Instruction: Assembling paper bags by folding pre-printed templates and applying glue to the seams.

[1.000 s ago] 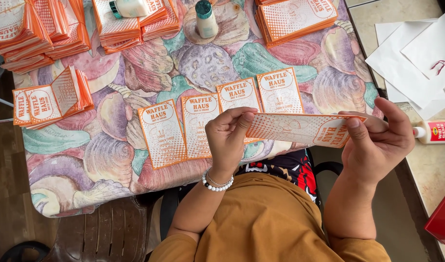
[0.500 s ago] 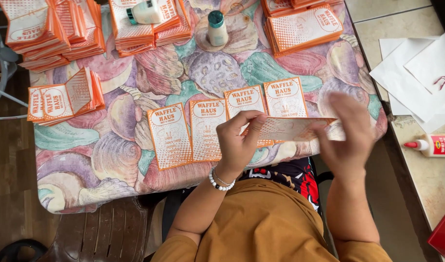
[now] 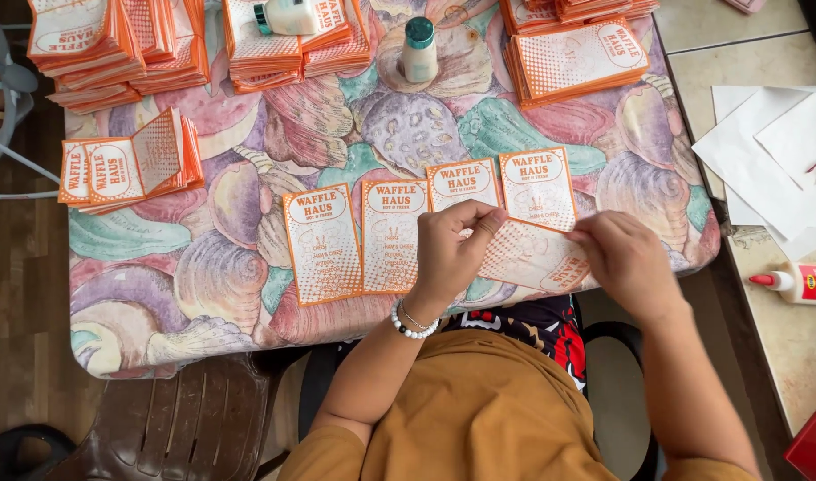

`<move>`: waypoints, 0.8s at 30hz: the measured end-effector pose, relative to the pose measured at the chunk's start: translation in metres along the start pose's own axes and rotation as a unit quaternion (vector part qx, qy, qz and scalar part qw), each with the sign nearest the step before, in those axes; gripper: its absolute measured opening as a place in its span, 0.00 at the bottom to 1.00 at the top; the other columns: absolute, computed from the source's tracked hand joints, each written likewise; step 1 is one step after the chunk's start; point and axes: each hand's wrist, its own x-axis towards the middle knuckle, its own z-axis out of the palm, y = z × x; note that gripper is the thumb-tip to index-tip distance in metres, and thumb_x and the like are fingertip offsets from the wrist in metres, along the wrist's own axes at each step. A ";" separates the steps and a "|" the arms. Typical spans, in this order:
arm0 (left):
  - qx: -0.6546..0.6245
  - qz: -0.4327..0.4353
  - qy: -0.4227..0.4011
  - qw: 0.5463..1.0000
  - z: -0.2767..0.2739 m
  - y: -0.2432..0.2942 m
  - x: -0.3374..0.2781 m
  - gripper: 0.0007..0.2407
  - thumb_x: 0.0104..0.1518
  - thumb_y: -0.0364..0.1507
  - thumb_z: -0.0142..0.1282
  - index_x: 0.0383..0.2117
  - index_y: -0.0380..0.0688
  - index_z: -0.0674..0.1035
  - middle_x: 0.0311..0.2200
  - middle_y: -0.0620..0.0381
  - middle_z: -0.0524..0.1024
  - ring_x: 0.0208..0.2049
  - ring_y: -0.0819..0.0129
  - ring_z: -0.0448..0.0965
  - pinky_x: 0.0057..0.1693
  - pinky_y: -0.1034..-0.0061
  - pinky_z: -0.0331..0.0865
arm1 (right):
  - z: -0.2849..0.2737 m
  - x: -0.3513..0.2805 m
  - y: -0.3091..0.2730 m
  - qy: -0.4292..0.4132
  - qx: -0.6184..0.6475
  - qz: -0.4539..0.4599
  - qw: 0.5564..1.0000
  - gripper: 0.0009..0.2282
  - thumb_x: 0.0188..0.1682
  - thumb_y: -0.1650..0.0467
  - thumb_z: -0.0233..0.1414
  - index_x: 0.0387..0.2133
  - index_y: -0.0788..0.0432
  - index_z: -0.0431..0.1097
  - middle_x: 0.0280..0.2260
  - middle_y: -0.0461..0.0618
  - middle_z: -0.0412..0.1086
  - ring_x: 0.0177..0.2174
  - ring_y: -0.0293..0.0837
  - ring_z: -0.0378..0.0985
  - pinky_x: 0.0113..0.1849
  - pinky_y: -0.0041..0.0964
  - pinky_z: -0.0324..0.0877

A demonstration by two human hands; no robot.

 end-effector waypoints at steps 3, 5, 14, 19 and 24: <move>0.000 -0.023 0.004 1.000 -0.005 -0.004 0.007 0.07 0.61 0.27 0.59 0.24 0.45 0.83 0.13 0.57 0.78 0.23 0.78 0.79 0.37 0.77 0.73 | -0.015 -0.038 0.037 -0.048 -0.045 0.093 0.993 0.05 0.57 0.73 0.55 0.36 0.66 0.74 0.26 0.64 0.71 0.31 0.69 0.77 0.35 0.60 0.71; -0.009 -0.031 0.008 0.999 -0.012 -0.006 0.010 0.07 0.62 0.27 0.58 0.25 0.44 0.83 0.13 0.57 0.78 0.23 0.78 0.77 0.37 0.76 0.73 | -0.023 -0.066 0.064 -0.063 -0.070 0.153 0.984 0.05 0.58 0.73 0.56 0.38 0.66 0.75 0.26 0.66 0.72 0.32 0.71 0.76 0.37 0.63 0.70; -0.067 -0.093 0.035 0.993 -0.012 -0.017 0.017 0.06 0.62 0.30 0.61 0.26 0.49 0.84 0.12 0.67 0.73 0.25 0.89 0.68 0.36 0.90 0.67 | 0.009 -0.062 -0.014 0.065 0.292 0.423 0.856 0.20 0.68 0.64 0.32 0.54 0.61 0.72 0.42 0.61 0.76 0.45 0.53 0.78 0.50 0.45 0.65; -0.245 -0.172 0.102 0.949 -0.001 -0.024 0.008 0.04 0.62 0.29 0.61 0.34 0.46 0.86 0.25 0.62 0.83 0.32 0.86 0.74 0.42 0.88 0.68 | 0.055 -0.041 -0.071 0.027 0.619 0.397 0.677 0.35 0.50 0.63 0.49 0.69 0.65 0.44 0.59 0.75 0.62 0.56 0.68 0.70 0.55 0.62 0.63; -0.254 -0.194 0.083 0.944 0.017 -0.039 -0.013 0.06 0.64 0.32 0.59 0.40 0.48 0.86 0.33 0.53 0.84 0.36 0.73 0.80 0.47 0.78 0.73 | 0.100 -0.043 -0.011 0.215 0.654 0.377 0.620 0.22 0.57 0.76 0.48 0.63 0.58 0.49 0.35 0.50 0.71 0.36 0.48 0.80 0.46 0.46 0.75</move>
